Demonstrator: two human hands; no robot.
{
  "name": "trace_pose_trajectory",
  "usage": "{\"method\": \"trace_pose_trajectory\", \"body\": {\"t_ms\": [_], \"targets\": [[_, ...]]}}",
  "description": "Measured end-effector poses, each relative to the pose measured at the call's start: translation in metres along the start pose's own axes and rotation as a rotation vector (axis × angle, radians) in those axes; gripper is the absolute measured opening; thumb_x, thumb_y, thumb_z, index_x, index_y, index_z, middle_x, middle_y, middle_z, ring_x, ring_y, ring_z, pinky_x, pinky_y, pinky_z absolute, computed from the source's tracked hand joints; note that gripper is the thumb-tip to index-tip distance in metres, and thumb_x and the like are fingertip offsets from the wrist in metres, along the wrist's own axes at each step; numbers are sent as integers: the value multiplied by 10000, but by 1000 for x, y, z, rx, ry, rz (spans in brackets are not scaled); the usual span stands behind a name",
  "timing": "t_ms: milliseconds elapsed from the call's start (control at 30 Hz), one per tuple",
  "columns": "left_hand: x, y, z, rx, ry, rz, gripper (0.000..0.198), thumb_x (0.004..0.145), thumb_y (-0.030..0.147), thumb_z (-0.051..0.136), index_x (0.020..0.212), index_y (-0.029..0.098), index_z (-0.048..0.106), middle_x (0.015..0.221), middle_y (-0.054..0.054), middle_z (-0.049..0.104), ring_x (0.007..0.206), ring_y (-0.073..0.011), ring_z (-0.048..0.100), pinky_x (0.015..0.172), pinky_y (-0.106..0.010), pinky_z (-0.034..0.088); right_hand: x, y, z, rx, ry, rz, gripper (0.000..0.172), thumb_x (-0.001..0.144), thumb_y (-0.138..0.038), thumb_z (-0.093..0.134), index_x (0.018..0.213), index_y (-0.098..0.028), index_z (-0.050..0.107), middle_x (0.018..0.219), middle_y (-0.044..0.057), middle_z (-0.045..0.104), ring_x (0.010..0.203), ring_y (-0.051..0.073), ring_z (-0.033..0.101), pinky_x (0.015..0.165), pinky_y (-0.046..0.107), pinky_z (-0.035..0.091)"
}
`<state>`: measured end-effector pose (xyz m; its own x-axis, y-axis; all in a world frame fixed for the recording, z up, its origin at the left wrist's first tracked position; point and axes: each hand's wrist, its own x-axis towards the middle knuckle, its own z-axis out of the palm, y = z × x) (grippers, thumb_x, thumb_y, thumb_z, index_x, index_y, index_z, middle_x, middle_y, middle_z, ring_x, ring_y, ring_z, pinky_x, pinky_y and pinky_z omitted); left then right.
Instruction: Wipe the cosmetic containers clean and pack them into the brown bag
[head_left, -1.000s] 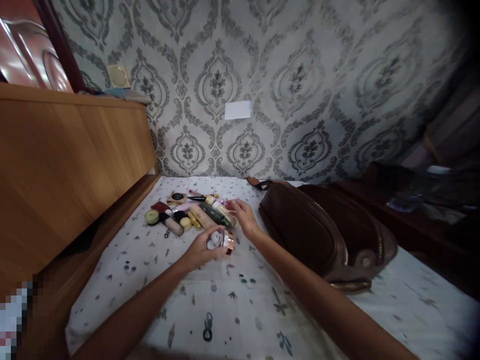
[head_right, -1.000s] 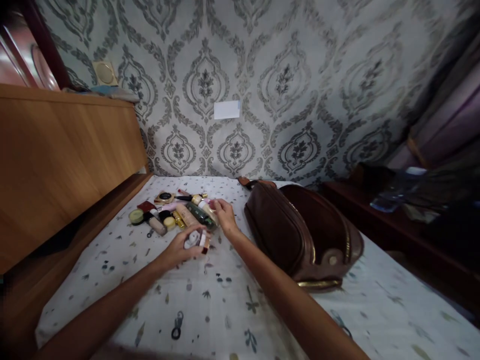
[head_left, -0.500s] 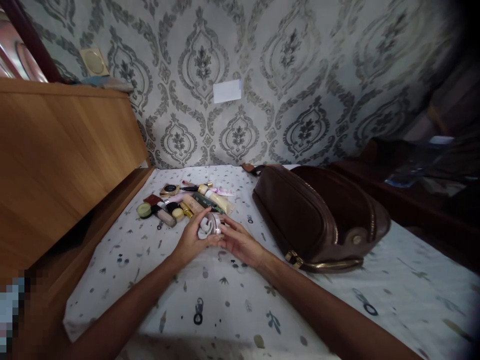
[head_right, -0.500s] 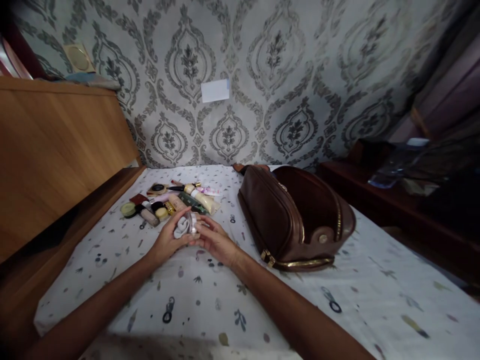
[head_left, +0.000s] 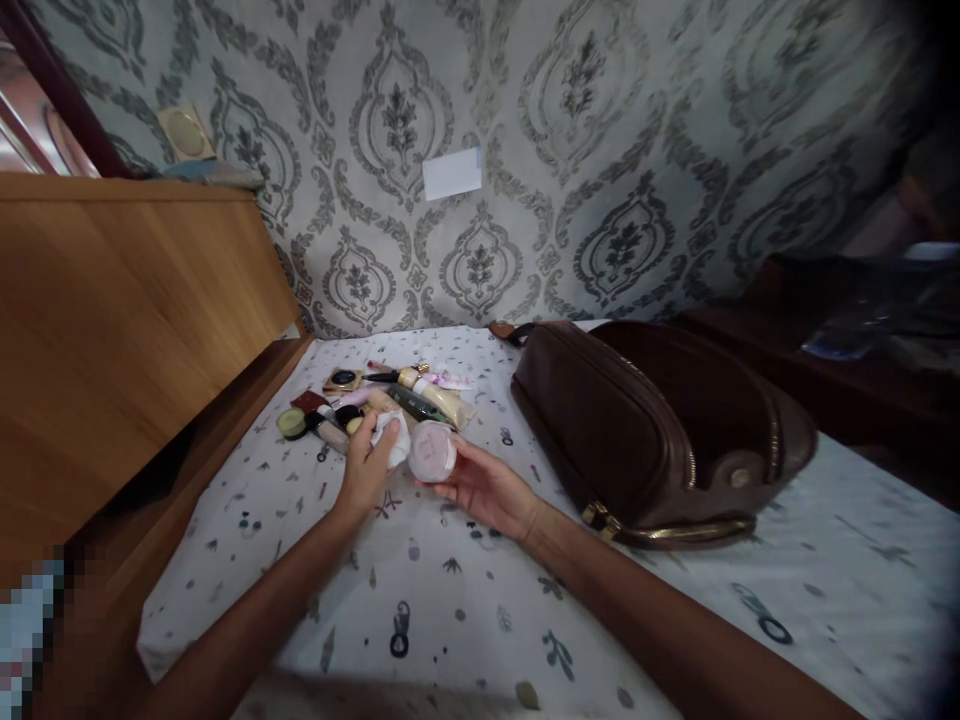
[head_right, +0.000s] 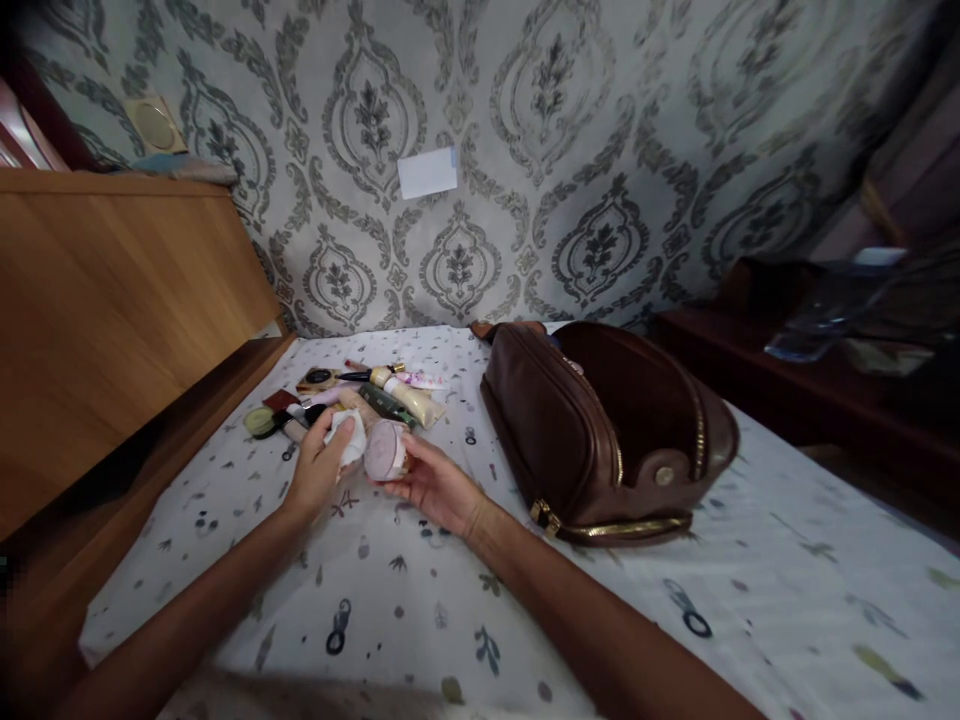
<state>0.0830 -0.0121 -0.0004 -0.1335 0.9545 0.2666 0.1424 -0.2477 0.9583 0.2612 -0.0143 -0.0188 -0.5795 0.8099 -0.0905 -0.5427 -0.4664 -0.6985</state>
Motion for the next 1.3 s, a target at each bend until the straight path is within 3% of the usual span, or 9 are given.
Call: {"method": "trace_pose_trajectory", "body": {"t_ms": [67, 167, 300, 433, 667, 867, 1167, 1300], "targets": [[5, 2, 4, -2, 22, -2, 386, 884, 562, 562, 987, 190, 569, 825, 10, 578, 674, -121, 552, 554, -202, 459, 0, 1, 1, -9, -8, 5, 337, 864, -406, 684, 1110, -186, 614, 965, 57, 726, 801, 166, 725, 688, 231, 553], [6, 6, 15, 88, 38, 92, 387, 907, 566, 535, 1009, 198, 599, 913, -23, 610, 853, -167, 593, 753, -258, 498, 0, 2, 1, -9, -23, 2, 370, 832, -415, 724, 1108, -192, 616, 949, 45, 723, 808, 169, 722, 729, 255, 562], [-8, 7, 28, 242, -94, 336, 482, 980, 579, 355, 1119, 203, 622, 1088, -84, 597, 1094, -225, 549, 1011, -365, 417, 0, 2, 0, 23, -29, -51, 334, 807, -406, 762, 1042, -206, 634, 874, 4, 706, 781, 138, 692, 701, 250, 567], [-16, 4, 28, 302, -142, 396, 471, 1026, 461, 275, 1269, 212, 593, 1190, -96, 505, 1184, -219, 486, 1088, -395, 353, -1, 2, -1, 47, -34, -69, 349, 774, -397, 795, 1028, -207, 648, 891, -4, 705, 790, 132, 685, 684, 243, 577], [-12, 5, 18, 395, -86, 415, 344, 981, 328, 422, 1274, 216, 562, 1181, -89, 583, 1132, -239, 535, 1007, -400, 412, -1, 2, -2, 20, -54, -47, 360, 843, -416, 725, 1123, -209, 633, 933, 27, 722, 785, 148, 709, 688, 244, 580], [-10, 8, 14, 375, -71, 439, 145, 919, 243, 486, 962, 205, 620, 918, -33, 642, 891, -196, 601, 820, -314, 468, -2, 2, -2, -46, -47, -70, 450, 808, -466, 751, 1148, -202, 622, 923, 27, 712, 772, 153, 707, 684, 258, 590], [-21, 14, 13, 358, -178, 548, 194, 963, 249, 509, 1106, 237, 638, 1017, -27, 671, 961, -184, 614, 879, -311, 469, 1, 6, -5, -14, -24, -80, 374, 821, -461, 744, 1070, -197, 657, 913, 22, 711, 794, 137, 688, 700, 255, 589], [-23, 13, 13, 373, -234, 610, 149, 949, 225, 545, 1068, 234, 634, 956, -14, 665, 886, -163, 618, 813, -276, 479, 2, 4, -6, 41, 6, -43, 331, 861, -475, 697, 1020, -186, 676, 883, 25, 718, 769, 127, 687, 693, 237, 581]]}}
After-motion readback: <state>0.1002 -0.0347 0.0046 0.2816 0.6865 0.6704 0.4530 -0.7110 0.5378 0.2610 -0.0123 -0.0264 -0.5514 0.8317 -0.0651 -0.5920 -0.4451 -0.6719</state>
